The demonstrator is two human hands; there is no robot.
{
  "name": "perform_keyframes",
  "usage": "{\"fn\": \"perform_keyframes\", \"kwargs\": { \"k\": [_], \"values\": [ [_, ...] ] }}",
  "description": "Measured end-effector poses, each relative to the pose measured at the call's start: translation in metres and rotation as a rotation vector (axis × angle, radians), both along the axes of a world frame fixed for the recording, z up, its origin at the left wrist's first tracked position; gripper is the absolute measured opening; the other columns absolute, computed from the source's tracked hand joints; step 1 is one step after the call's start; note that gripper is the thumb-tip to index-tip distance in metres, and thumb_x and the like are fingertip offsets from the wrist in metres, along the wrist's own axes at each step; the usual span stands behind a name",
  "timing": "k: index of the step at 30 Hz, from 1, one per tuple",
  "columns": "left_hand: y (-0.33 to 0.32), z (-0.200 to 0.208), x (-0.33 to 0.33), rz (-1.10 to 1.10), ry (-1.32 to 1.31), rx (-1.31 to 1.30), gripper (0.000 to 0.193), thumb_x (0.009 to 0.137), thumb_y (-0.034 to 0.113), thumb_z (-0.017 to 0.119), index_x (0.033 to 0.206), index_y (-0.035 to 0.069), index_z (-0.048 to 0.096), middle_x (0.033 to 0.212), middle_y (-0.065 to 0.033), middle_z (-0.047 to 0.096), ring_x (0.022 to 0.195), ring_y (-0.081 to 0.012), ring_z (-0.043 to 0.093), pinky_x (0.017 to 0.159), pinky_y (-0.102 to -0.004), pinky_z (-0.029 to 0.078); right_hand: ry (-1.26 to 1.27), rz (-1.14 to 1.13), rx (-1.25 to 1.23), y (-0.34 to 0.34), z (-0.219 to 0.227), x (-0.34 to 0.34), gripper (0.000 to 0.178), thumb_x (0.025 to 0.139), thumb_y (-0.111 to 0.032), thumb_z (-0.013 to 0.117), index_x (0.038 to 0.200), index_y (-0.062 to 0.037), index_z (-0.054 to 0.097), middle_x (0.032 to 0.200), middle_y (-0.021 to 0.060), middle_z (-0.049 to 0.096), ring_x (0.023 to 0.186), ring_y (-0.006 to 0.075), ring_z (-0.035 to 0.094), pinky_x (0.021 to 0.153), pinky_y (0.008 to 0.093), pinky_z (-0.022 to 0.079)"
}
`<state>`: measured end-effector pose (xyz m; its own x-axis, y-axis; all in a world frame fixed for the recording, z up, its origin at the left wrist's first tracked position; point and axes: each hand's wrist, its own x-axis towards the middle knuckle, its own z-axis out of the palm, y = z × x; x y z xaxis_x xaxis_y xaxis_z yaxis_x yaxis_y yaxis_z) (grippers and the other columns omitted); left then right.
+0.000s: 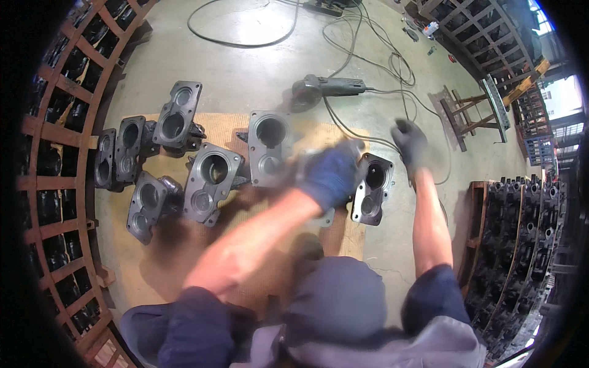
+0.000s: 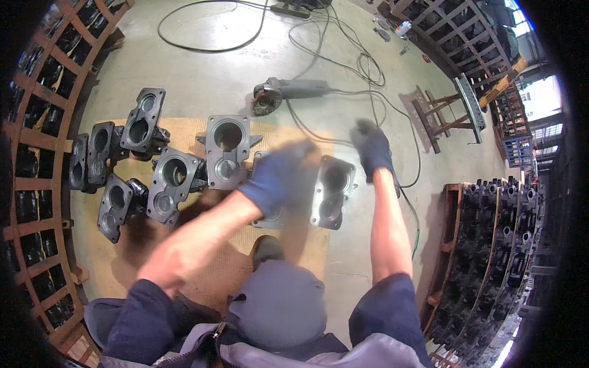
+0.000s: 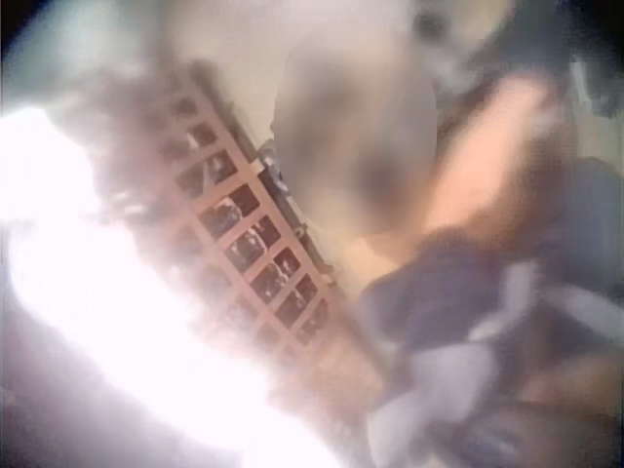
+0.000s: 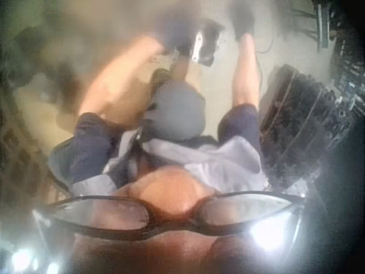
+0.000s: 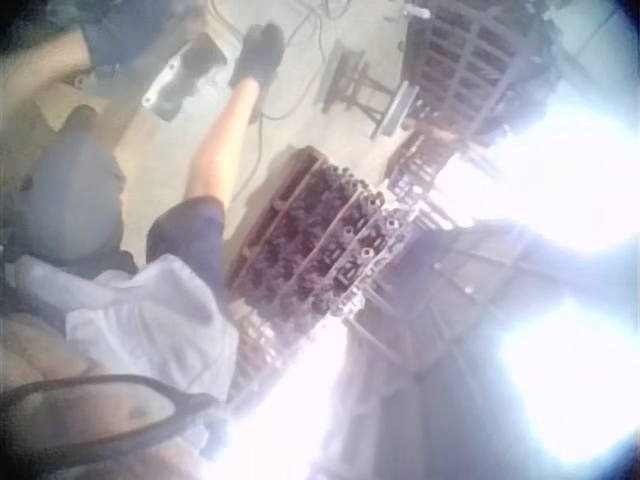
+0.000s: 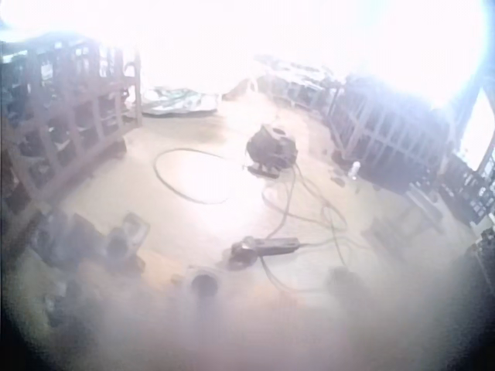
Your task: The person uses a handheld angle grinder with a wire brush attachment to clean and deburr the surfaces of several metal engine parts laid out on the floor. They systematically move from one part to the next, grinding the edges and faces before setting the finished pieces aside.
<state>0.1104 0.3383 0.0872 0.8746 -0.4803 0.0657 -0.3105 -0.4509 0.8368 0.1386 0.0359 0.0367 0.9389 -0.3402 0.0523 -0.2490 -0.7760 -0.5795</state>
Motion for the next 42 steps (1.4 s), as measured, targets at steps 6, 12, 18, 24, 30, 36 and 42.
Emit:
{"fn": "perform_keyframes", "kwargs": {
  "k": [6,12,18,24,30,36,42],
  "values": [
    [0.203,0.076,0.105,0.391,-0.452,0.245,0.026,0.096,0.017,0.069,0.12,0.008,0.07,0.113,-0.0141,0.075,0.101,-0.02,0.074,0.086,-0.0347,0.059,0.131,0.389,-0.49,0.074,-0.004,0.128,0.07,0.078,-0.022,0.073,0.144,-0.0055,0.055,0.135,0.0218,0.064,0.126,0.038,0.061,0.108,0.0434,0.048],
    [0.394,0.101,0.095,0.454,-0.67,0.612,0.033,0.097,0.024,0.071,0.126,0.008,0.068,0.113,-0.0138,0.075,0.102,-0.0228,0.074,0.089,-0.033,0.058,0.314,0.475,-0.702,0.108,-0.062,0.199,0.083,0.079,-0.021,0.072,0.156,-0.0099,0.041,0.152,0.0195,0.052,0.138,0.0385,0.052,0.114,0.047,0.045],
    [0.408,0.058,0.073,0.394,-0.506,0.659,0.03,0.098,0.026,0.07,0.121,0.007,0.071,0.109,-0.0145,0.075,0.097,-0.0232,0.074,0.087,-0.0335,0.058,0.491,0.424,-0.788,0.146,-0.074,0.209,0.064,0.091,-0.043,0.062,0.148,-0.0161,0.05,0.15,0.0153,0.055,0.135,0.0368,0.054,0.111,0.0498,0.045],
    [0.345,0.04,0.093,0.274,-0.317,0.468,0.031,0.098,0.024,0.069,0.123,0.005,0.069,0.11,-0.0166,0.074,0.094,-0.0272,0.074,0.086,-0.0357,0.058,0.52,0.51,-0.59,0.127,-0.071,0.206,0.05,0.075,-0.044,0.079,0.112,-0.0103,0.072,0.113,0.0219,0.073,0.111,0.0409,0.068,0.096,0.0459,0.054],
    [0.292,0.084,0.105,0.37,0.024,0.146,0.031,0.099,0.015,0.066,0.126,0.001,0.067,0.11,-0.0178,0.074,0.079,-0.0168,0.073,0.072,-0.0287,0.06,0.525,0.321,-0.465,0.136,-0.076,0.162,0.061,0.069,-0.039,0.078,0.118,-0.0034,0.07,0.112,0.0269,0.073,0.11,0.0406,0.069,0.095,0.044,0.054],
    [0.307,0.114,0.103,0.336,0.229,-0.2,0.026,0.098,0.009,0.065,0.122,-0.001,0.069,0.105,-0.0162,0.075,0.069,-0.0135,0.071,0.058,-0.0264,0.059,0.523,0.245,-0.661,0.162,-0.03,0.161,0.056,0.068,-0.042,0.081,0.109,-0.0055,0.073,0.106,0.0241,0.074,0.102,0.0387,0.072,0.088,0.0468,0.056],
    [0.328,0.039,0.125,0.144,-0.485,-0.03,0.027,0.1,0.015,0.068,0.125,0.006,0.07,0.115,-0.0113,0.075,0.103,-0.0213,0.073,0.093,-0.0327,0.058,0.368,0.239,-0.81,0.164,0.068,0.172,0.046,0.072,-0.039,0.08,0.104,-0.0063,0.074,0.1,0.0247,0.073,0.097,0.0402,0.072,0.084,0.0482,0.056]
  ]
}}
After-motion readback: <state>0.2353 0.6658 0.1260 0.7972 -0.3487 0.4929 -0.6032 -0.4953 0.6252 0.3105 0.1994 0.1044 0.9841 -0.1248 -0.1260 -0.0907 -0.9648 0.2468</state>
